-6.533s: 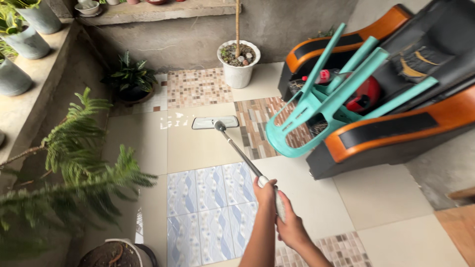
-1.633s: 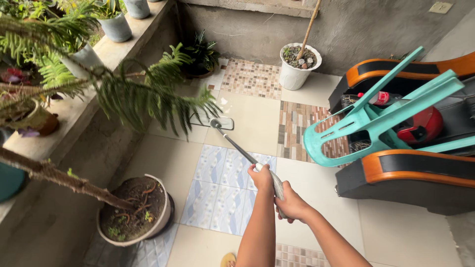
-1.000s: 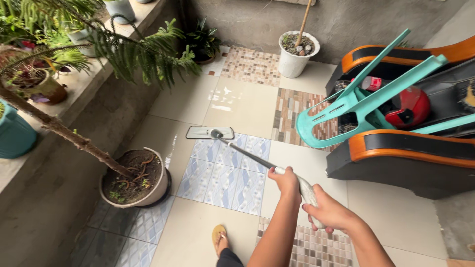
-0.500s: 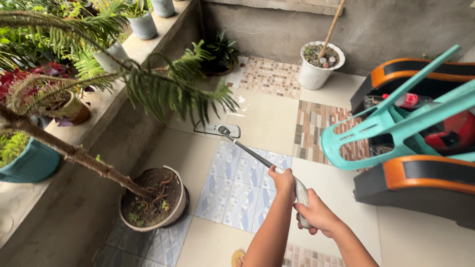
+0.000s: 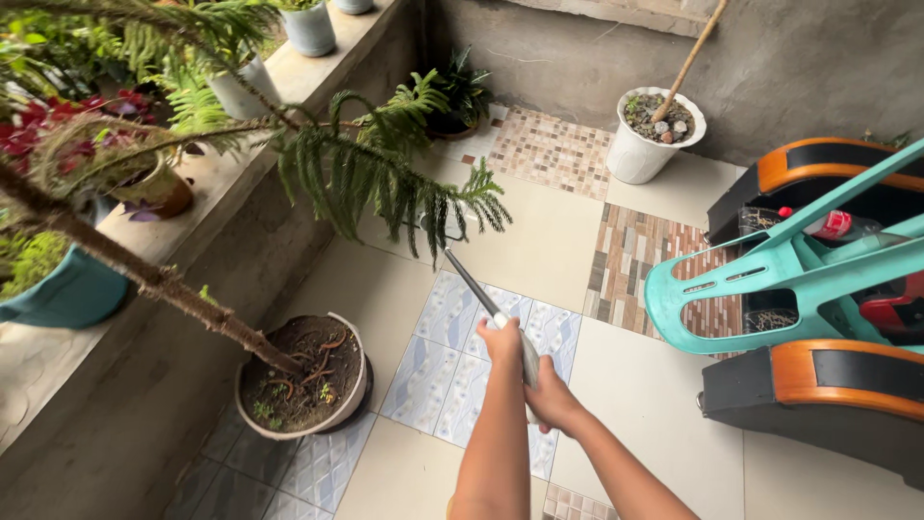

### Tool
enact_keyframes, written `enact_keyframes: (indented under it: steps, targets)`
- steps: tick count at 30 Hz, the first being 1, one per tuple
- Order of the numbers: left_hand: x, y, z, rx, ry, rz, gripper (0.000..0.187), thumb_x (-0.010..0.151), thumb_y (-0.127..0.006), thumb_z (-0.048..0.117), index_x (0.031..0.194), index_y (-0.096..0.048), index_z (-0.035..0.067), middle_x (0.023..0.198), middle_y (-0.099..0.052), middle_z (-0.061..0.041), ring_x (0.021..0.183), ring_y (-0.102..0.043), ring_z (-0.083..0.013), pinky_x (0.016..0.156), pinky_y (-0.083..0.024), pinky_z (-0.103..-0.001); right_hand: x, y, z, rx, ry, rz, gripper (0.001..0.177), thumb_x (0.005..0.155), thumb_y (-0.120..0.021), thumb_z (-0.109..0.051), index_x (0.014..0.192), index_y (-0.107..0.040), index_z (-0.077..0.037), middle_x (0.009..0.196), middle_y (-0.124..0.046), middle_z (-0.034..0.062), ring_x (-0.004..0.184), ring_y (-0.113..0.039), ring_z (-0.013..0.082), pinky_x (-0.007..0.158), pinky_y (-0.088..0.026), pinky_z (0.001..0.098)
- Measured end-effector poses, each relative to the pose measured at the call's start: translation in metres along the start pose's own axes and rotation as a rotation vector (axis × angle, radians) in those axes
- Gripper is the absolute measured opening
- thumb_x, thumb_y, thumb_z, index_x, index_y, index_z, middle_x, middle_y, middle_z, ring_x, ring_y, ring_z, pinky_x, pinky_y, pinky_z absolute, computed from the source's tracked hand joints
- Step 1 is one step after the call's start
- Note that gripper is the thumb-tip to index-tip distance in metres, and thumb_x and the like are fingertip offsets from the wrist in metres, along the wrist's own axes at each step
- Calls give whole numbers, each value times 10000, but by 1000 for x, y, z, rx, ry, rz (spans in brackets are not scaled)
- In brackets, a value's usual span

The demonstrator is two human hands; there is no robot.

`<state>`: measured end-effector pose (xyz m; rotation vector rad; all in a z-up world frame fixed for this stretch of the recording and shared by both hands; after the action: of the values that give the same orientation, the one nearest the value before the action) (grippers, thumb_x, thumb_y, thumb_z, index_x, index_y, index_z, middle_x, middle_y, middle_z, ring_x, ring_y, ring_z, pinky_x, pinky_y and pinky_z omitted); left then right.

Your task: The person mops the tiled floor of a balcony using a mop, moving the mop head back and forth across the surface.

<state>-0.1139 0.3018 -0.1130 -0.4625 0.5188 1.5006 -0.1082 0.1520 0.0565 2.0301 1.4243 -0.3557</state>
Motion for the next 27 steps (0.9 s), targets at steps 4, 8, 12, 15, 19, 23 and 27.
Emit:
enact_keyframes:
  steps: [4,8,12,15,19,23,27]
  targets:
    - [-36,12,-28,-127,66,15,940,793,-779,199,1539,-210,137,1211,-646,-264,1022,-700,-345,951,-517,-431,-30,3,23,-103,-47,-26,400,968,-607,-268,1167,-322,-70,831,-652,166,501,-607,232,341,-432,351]
    - [-102,1,-41,-347,125,20,909,821,-741,145,1542,-187,161,1154,-645,-257,899,-710,-313,850,-559,-441,-72,36,45,-159,-15,-96,357,947,-599,-189,1161,-326,-105,772,-650,119,521,-642,198,342,-428,332]
    - [-180,-20,-65,-437,148,85,874,809,-746,117,1510,-229,177,1128,-657,-236,859,-709,-292,831,-561,-426,-121,83,84,-220,-21,-148,311,965,-576,-180,1156,-332,-146,754,-624,74,538,-651,171,349,-424,319]
    - [-246,-42,-87,-488,191,81,833,830,-723,116,1500,-232,174,1143,-665,-254,907,-694,-315,853,-563,-445,-165,126,113,-270,-24,-178,337,938,-603,-171,1151,-342,-152,761,-654,62,550,-682,160,352,-424,323]
    - [-330,-73,-92,-475,225,55,716,916,-669,167,1490,-240,171,1302,-588,-219,1108,-643,-322,967,-506,-438,-223,188,125,-349,-102,-209,359,932,-624,-221,1173,-366,-156,766,-687,67,565,-669,143,375,-411,298]
    - [-388,-88,-71,-545,293,-86,709,985,-553,208,1538,-111,187,1450,-441,-203,1275,-561,-335,1046,-487,-446,-261,224,110,-381,-172,-201,365,932,-643,-224,1186,-396,-136,765,-682,67,581,-672,145,396,-416,291]
    - [-377,-88,-67,-480,352,-169,737,1003,-500,235,1574,-35,211,1502,-388,-180,1349,-513,-330,1074,-468,-450,-263,217,98,-372,-151,-157,344,931,-648,-229,1177,-437,-115,756,-690,65,563,-675,144,383,-397,291]
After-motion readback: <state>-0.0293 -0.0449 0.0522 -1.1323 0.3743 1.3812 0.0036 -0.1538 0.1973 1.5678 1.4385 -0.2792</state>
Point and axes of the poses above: each hand's wrist, its own x-axis towards the middle knuckle, its own y-axis out of the back of the hand, z = x × y, the point moved 6 cm from there along x, towards the middle knuckle
